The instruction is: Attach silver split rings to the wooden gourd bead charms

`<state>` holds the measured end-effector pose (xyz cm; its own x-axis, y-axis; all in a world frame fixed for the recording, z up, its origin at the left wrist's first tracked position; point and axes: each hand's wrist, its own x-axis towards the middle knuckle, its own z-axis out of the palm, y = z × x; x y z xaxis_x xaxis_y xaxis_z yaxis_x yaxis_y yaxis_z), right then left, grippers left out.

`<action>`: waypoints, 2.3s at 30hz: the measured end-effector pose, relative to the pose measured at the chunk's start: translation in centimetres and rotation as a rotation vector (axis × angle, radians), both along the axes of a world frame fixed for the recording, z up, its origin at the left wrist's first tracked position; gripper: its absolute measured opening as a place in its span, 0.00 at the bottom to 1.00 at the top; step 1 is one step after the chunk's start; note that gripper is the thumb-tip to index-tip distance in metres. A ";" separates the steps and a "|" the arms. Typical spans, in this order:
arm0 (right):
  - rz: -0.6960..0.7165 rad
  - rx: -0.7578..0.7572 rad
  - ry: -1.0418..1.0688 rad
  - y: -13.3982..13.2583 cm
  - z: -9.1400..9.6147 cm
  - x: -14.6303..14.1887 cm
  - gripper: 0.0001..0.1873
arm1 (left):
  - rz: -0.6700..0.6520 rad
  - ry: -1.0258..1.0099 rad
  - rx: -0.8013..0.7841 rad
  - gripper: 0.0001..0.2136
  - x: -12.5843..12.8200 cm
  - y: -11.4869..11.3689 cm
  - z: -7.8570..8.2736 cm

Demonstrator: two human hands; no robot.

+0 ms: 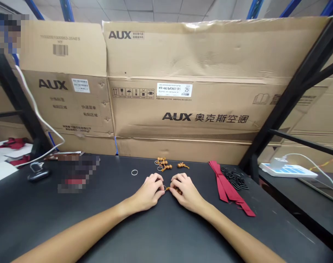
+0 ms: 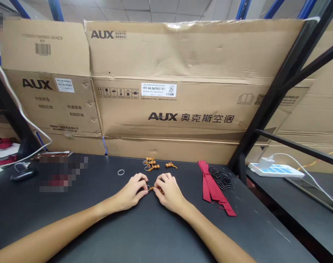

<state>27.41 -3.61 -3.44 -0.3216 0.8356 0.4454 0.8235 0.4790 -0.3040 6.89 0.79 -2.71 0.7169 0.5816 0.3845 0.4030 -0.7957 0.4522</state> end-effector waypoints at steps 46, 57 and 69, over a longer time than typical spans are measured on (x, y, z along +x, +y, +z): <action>-0.010 0.019 0.047 0.4 -0.2 0.3 0.05 | -0.007 0.029 0.127 0.06 -0.1 -0.1 0.1; -0.061 0.042 0.027 0.4 -0.1 0.3 0.05 | -0.026 0.061 0.257 0.08 -0.2 -0.3 0.2; -0.086 0.145 -0.005 0.4 -0.1 0.4 0.05 | 0.082 0.051 0.253 0.05 0.0 -0.1 -0.3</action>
<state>27.85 -3.20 -3.58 -0.2544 0.7868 0.5623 0.8644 0.4457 -0.2326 6.86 0.67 -3.04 0.6936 0.5282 0.4898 0.4874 -0.8448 0.2207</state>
